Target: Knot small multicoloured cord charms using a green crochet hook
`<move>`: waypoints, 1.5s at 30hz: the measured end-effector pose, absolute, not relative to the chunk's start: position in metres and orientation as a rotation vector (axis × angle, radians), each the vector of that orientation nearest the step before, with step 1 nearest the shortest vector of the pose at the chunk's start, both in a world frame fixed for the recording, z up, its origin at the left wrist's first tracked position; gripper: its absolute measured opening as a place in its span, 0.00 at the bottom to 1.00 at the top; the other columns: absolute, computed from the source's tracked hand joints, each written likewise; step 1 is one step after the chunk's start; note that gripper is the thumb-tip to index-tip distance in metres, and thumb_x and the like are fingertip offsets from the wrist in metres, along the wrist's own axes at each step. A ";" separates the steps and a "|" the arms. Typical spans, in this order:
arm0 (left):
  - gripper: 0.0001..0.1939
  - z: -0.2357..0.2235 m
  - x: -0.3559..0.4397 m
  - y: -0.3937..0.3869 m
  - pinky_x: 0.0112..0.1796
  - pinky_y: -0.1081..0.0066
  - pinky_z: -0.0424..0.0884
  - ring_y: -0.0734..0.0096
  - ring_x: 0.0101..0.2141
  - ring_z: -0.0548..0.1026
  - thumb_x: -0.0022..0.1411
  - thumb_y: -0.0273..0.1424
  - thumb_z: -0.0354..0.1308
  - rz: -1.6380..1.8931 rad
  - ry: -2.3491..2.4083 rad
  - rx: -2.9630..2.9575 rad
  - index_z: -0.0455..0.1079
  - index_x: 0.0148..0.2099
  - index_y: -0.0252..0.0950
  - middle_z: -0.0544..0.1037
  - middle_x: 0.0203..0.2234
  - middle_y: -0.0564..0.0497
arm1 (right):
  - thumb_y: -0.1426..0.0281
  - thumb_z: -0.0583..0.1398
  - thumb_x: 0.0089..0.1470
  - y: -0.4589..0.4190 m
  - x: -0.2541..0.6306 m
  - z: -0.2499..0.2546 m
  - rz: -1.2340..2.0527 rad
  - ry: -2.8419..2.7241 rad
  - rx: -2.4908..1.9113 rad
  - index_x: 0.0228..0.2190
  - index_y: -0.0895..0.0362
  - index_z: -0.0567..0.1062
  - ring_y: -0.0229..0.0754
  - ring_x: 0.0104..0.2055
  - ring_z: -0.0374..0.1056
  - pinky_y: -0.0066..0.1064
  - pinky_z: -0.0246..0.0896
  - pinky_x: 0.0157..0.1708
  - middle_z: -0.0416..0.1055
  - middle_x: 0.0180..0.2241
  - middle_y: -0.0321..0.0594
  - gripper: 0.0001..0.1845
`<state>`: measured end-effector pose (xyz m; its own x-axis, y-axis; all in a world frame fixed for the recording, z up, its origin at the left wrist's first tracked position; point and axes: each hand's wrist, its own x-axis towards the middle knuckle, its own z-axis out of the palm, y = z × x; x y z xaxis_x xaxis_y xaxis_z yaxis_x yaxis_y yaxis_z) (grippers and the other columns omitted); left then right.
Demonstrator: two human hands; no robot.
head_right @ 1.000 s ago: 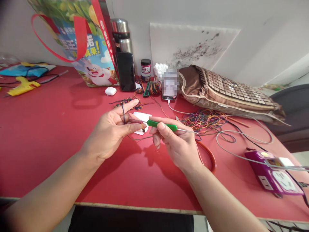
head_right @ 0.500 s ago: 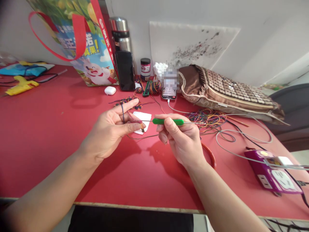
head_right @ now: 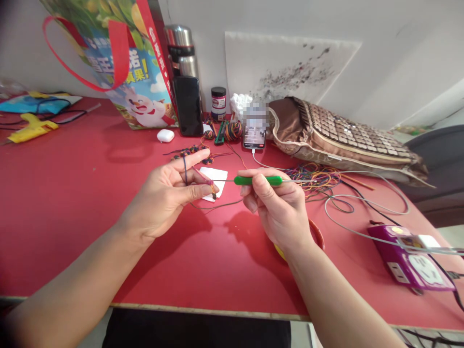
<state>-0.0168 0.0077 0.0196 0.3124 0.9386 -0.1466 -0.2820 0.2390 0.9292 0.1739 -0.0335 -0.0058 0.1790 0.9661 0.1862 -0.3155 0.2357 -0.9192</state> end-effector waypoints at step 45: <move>0.32 0.017 -0.014 0.006 0.38 0.68 0.74 0.71 0.32 0.78 0.45 0.26 0.80 0.924 0.795 1.062 0.82 0.55 0.37 0.80 0.28 0.55 | 0.62 0.75 0.50 -0.036 0.165 -0.006 1.270 -0.857 -0.837 0.30 0.53 0.85 0.30 0.16 0.55 0.28 0.53 0.17 0.74 0.20 0.33 0.09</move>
